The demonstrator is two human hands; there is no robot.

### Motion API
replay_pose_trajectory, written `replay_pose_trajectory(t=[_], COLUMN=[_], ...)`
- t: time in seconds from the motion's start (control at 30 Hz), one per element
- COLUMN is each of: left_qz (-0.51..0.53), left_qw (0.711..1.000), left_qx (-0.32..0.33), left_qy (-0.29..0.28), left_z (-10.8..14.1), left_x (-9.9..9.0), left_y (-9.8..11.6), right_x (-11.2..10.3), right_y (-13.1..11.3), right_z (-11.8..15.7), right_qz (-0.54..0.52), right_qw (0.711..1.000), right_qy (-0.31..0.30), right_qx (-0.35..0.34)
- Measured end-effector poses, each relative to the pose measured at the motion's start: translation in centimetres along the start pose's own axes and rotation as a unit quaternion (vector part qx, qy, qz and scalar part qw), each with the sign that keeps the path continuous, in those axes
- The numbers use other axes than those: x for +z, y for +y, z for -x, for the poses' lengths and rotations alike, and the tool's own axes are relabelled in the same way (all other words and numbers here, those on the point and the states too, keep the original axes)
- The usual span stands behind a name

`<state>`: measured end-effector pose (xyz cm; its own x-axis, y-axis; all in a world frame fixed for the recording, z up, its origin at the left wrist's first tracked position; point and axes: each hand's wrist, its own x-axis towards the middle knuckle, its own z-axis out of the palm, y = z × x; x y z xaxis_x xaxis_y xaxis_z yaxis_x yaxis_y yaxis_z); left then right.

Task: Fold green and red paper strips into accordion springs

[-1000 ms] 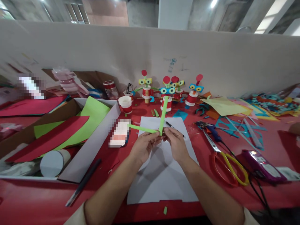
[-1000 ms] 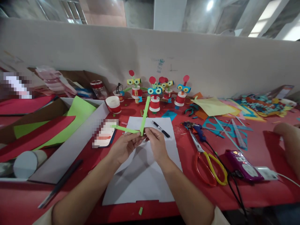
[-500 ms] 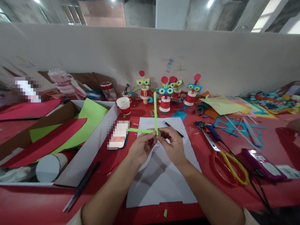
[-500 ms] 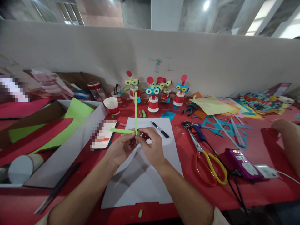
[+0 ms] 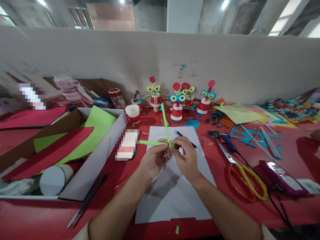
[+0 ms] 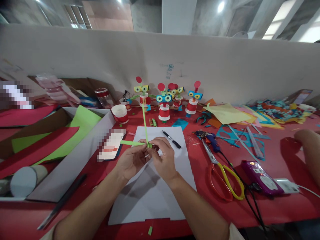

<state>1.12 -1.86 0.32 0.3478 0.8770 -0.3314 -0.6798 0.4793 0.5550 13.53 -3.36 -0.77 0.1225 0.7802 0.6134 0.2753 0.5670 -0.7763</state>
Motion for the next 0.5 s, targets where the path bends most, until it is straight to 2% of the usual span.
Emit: replay_pose_trajectory(t=[0.3, 0.4, 0.5], left_qz=[-0.025, -0.046, -0.080], left_qw=[0.999, 0.997, 0.988], left_qx=[0.030, 0.066, 0.133], left_qy=[0.006, -0.004, 0.010], left_z=[-0.04, -0.23, -0.39], left_x=[0.17, 0.10, -0.01], left_y=[-0.38, -0.45, -0.53], right_x=[-0.07, 0.09, 0.34], right_y=[-0.14, -0.10, 0.02], right_z=[-0.01, -0.04, -0.09], right_qz=[-0.023, -0.050, -0.089], right_qw=[1.000, 0.998, 0.992], right_qy=[0.001, -0.001, -0.008], right_qx=[0.015, 0.037, 0.084])
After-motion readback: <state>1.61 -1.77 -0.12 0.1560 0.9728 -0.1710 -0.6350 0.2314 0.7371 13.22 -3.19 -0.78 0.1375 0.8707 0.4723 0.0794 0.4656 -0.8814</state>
